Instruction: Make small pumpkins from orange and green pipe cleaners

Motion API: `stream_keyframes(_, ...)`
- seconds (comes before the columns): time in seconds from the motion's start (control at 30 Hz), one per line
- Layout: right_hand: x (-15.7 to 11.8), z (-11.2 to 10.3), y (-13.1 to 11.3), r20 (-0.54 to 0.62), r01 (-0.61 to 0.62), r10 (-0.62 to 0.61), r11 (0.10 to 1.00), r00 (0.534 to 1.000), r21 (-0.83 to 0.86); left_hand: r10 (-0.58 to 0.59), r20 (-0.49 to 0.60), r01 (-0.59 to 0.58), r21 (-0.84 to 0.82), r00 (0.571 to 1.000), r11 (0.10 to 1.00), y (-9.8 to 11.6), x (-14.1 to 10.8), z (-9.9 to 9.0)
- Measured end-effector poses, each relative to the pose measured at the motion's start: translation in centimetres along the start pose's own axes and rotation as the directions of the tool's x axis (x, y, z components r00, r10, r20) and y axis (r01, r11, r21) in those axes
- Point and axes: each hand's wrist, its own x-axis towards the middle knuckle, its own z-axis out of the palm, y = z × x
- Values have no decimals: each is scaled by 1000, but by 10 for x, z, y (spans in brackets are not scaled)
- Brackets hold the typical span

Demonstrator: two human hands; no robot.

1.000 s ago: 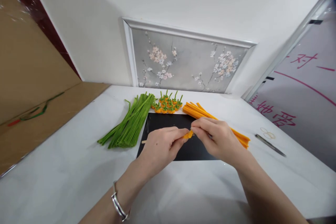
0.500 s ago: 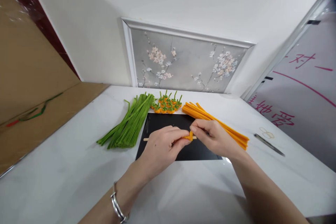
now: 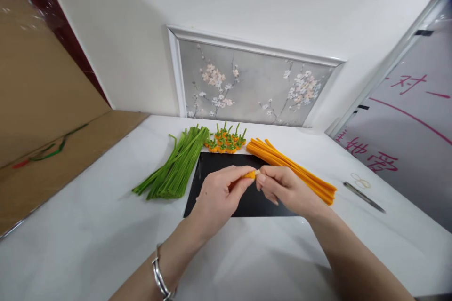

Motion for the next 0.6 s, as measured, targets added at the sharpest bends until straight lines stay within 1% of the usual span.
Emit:
stream_keyframes(0.1, -3, 4, -6, -1, 79, -80, 992, 997, -101, -78, 28, 82, -194, 997, 977, 2, 3, -2)
stream_keyframes(0.17, -4, 4, -7, -4, 122, -126, 970, 992, -212, -122, 91, 145, -304, 988, 942, 5, 5, -3)
stream_keyframes(0.23, -5, 1, -4, -34, 177, -198, 930, 980, -321, -165, 158, 214, -371, 973, 904, 6, 6, -5)
stream_keyframes(0.3, -4, -2, 1, -96, 215, -271, 897, 958, -386, -208, 203, 276, -410, 957, 869, 6, 5, -6)
stream_keyframes(0.37, -3, -5, 6, -175, 232, -319, 891, 931, -389, -231, 237, 315, -428, 944, 847, 5, 4, -8)
stream_keyframes(0.43, -2, -6, 10, -224, 251, -348, 895, 910, -369, -231, 275, 334, -430, 933, 838, 5, 4, -9)
stream_keyframes(0.53, 0, -5, 11, -216, 297, -379, 895, 900, -333, -210, 308, 330, -419, 928, 846, 7, 4, -10)
stream_keyframes(0.6, 1, -4, 10, -202, 311, -378, 902, 903, -298, -177, 299, 294, -413, 938, 862, 8, 4, -9)
